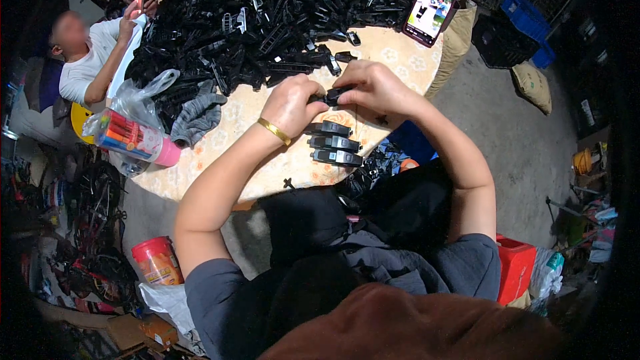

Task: The person takes black plastic components from a pile on the table, fits them together by hand, and places the assembled units into a stack on the table.

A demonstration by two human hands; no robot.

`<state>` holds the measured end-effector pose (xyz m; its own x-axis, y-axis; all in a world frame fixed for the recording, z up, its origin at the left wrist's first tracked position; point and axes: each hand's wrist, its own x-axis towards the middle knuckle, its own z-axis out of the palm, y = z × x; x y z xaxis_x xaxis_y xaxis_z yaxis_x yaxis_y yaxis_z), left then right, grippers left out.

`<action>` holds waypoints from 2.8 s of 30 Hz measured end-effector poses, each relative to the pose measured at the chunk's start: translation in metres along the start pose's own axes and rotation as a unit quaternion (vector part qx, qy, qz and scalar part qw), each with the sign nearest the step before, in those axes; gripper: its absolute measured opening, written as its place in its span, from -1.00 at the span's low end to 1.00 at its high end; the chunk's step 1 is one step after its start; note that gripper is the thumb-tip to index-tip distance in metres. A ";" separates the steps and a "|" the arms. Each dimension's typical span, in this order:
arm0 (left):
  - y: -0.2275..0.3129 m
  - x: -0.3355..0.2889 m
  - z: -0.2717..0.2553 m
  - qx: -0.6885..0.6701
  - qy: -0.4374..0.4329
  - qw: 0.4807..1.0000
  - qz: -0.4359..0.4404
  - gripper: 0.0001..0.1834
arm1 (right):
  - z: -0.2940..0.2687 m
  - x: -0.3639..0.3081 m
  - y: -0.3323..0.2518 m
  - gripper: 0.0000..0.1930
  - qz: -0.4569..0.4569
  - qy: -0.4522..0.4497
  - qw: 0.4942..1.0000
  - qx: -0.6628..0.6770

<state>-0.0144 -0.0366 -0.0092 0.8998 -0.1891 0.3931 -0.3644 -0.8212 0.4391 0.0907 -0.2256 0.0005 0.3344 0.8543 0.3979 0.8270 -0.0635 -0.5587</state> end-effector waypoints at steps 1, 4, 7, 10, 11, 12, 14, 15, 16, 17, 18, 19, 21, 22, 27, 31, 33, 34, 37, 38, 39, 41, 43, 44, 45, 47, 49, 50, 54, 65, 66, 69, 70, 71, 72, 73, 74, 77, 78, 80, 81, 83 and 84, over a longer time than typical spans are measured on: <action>0.001 0.000 -0.003 -0.001 0.000 1.000 -0.001 -0.77 | 0.001 0.001 -0.004 -0.75 0.000 -0.001 1.000 0.000; -0.009 -0.002 -0.014 -0.008 -0.017 0.997 -0.073 -0.73 | -0.002 0.001 -0.015 -0.73 0.008 -0.015 0.992 -0.129; -0.007 0.001 -0.018 -0.038 -0.040 0.994 -0.091 -0.76 | -0.006 -0.001 -0.012 -0.75 -0.024 -0.028 0.978 -0.207; -0.001 0.004 -0.016 -0.040 -0.043 0.993 -0.102 -0.79 | -0.009 -0.001 -0.007 -0.76 -0.021 -0.045 0.983 -0.177; -0.005 0.005 -0.013 -0.050 -0.041 0.995 -0.075 -0.79 | -0.006 0.001 -0.003 -0.75 -0.049 -0.037 0.989 -0.134; -0.006 0.006 -0.012 -0.059 -0.040 0.996 -0.049 -0.79 | -0.002 0.003 -0.001 -0.75 -0.077 -0.028 0.992 -0.091; -0.004 0.005 -0.010 -0.065 -0.049 0.995 -0.057 -0.79 | 0.010 0.002 -0.002 -0.77 -0.067 -0.018 0.994 -0.086; -0.004 0.005 -0.009 -0.072 -0.056 0.994 -0.066 -0.79 | 0.010 0.002 -0.004 -0.77 -0.062 -0.024 0.994 -0.088; -0.004 0.005 -0.009 -0.072 -0.056 0.994 -0.065 -0.79 | 0.010 0.001 -0.005 -0.77 -0.057 -0.029 0.994 -0.089; -0.005 0.005 -0.011 -0.102 -0.076 0.987 -0.093 -0.78 | 0.007 0.002 -0.006 -0.77 -0.057 -0.029 0.994 -0.090; -0.006 0.005 -0.012 -0.132 -0.096 0.979 -0.121 -0.77 | 0.002 0.003 -0.007 -0.78 -0.029 -0.070 0.995 -0.059; -0.006 0.006 -0.014 -0.131 -0.096 0.979 -0.120 -0.77 | -0.001 0.004 -0.007 -0.79 -0.001 -0.112 0.993 -0.029; -0.007 0.008 -0.019 -0.055 -0.063 0.996 -0.005 -0.77 | 0.002 0.002 0.002 -0.78 0.000 -0.052 0.998 -0.020; -0.010 0.010 -0.020 0.032 -0.030 0.999 -0.013 -0.74 | 0.005 0.002 0.008 -0.76 0.002 0.007 1.000 -0.012; -0.038 0.010 -0.020 0.218 0.124 0.968 0.010 -0.65 | 0.013 0.013 0.031 -0.75 -0.028 0.193 0.950 -0.244; -0.031 0.011 -0.011 0.211 0.101 0.972 0.026 -0.78 | 0.009 0.011 0.035 -0.70 0.024 0.108 0.965 -0.239; -0.024 0.009 -0.004 0.195 0.096 0.974 0.063 -0.79 | 0.006 0.011 0.029 -0.67 0.018 0.125 0.963 -0.237; -0.020 0.007 -0.002 0.180 0.089 0.977 0.072 -0.79 | 0.004 0.012 0.021 -0.66 0.058 0.143 0.978 -0.139; -0.006 0.002 0.003 0.109 0.074 0.988 0.087 -0.79 | 0.006 0.006 0.015 -0.62 0.103 0.151 0.981 0.061; -0.004 0.000 0.004 0.068 0.071 0.990 0.099 -0.78 | 0.007 0.005 0.015 -0.60 0.105 0.141 0.971 0.163; -0.002 0.001 0.001 0.052 0.055 0.993 0.089 -0.78 | 0.003 0.002 0.016 -0.63 0.091 0.097 0.985 0.111; 0.006 0.002 -0.004 -0.004 0.031 0.999 0.029 -0.79 | -0.007 -0.003 0.017 -0.66 0.085 0.041 0.995 0.018; 0.009 0.002 -0.005 -0.058 0.009 0.998 -0.032 -0.79 | -0.012 -0.006 0.017 -0.74 0.064 -0.014 0.991 -0.116; 0.008 0.003 -0.003 -0.058 0.010 0.997 -0.042 -0.79 | -0.012 -0.007 0.014 -0.74 0.064 -0.014 0.991 -0.117; 0.007 0.002 -0.002 -0.057 0.010 0.997 -0.053 -0.79 | -0.010 -0.007 0.011 -0.74 0.058 -0.013 0.986 -0.154; -0.004 0.002 0.004 -0.090 0.009 0.994 -0.053 -0.75 | -0.002 -0.008 0.011 -0.73 0.030 0.006 0.984 -0.174; -0.006 0.005 0.000 -0.124 -0.042 0.987 -0.093 -0.67 | 0.006 -0.008 0.005 -0.73 0.024 0.012 0.985 -0.172; -0.007 0.005 -0.002 -0.124 -0.043 0.987 -0.093 -0.67 | 0.007 -0.008 0.003 -0.73 0.025 0.006 0.983 -0.180; -0.012 0.003 -0.008 -0.027 -0.053 0.998 0.008 -0.64 | 0.000 -0.007 -0.007 -0.74 0.004 -0.048 0.990 -0.136; -0.007 0.001 -0.005 0.012 -0.019 1.000 -0.018 -0.73 | 0.007 -0.004 -0.013 -0.75 0.014 0.010 0.988 -0.153; -0.007 0.001 -0.004 -0.002 0.004 1.000 -0.008 -0.72 | 0.005 -0.003 -0.014 -0.75 0.014 0.010 0.988 -0.154; -0.009 0.000 -0.014 -0.001 -0.021 0.997 -0.068 -0.75 | 0.000 0.000 -0.013 -0.77 -0.004 0.001 0.984 -0.180; -0.008 0.001 -0.017 -0.007 -0.059 0.993 -0.102 -0.76 | -0.001 -0.001 -0.012 -0.77 -0.001 -0.011 0.984 -0.180; -0.007 0.003 -0.018 0.005 -0.053 0.995 -0.087 -0.77 | -0.002 0.000 -0.011 -0.77 0.003 -0.023 0.984 -0.179; -0.007 0.004 -0.017 0.005 -0.054 0.995 -0.087 -0.77 | -0.003 0.001 -0.010 -0.77 0.003 -0.023 0.984 -0.179; -0.009 0.004 -0.015 0.008 -0.043 0.997 -0.066 -0.77 | -0.003 0.002 -0.009 -0.77 -0.004 -0.028 0.986 -0.161; -0.010 0.004 -0.013 0.011 -0.032 0.998 -0.044 -0.77 | -0.002 0.003 -0.009 -0.76 -0.011 -0.033 0.989 -0.144; -0.011 0.006 -0.009 -0.081 -0.053 0.993 -0.062 -0.78 | 0.012 0.006 -0.005 -0.75 -0.032 -0.023 0.997 -0.060; -0.011 0.007 -0.009 -0.081 -0.054 0.993 -0.060 -0.78 | 0.012 0.006 -0.004 -0.76 -0.043 -0.021 0.997 -0.063; -0.009 0.007 -0.010 -0.041 -0.052 0.997 -0.039 -0.79 | 0.011 0.005 -0.004 -0.78 -0.028 -0.020 0.998 -0.052; -0.011 0.009 -0.012 -0.043 -0.074 0.995 -0.051 -0.78 | 0.009 0.006 -0.004 -0.78 -0.029 -0.019 0.998 -0.053; -0.015 0.012 -0.018 -0.084 -0.114 0.990 -0.027 -0.79 | 0.006 0.009 -0.002 -0.79 0.023 -0.097 0.994 0.038; -0.016 0.013 -0.020 -0.126 -0.154 0.980 -0.004 -0.79 | 0.006 0.009 0.002 -0.79 0.021 -0.097 0.994 0.037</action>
<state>-0.0014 -0.0149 0.0054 0.9184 -0.3687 0.1435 -0.3701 -0.6722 0.6413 0.0930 -0.2147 -0.0012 0.2678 0.9358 0.2292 0.7762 -0.0687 -0.6268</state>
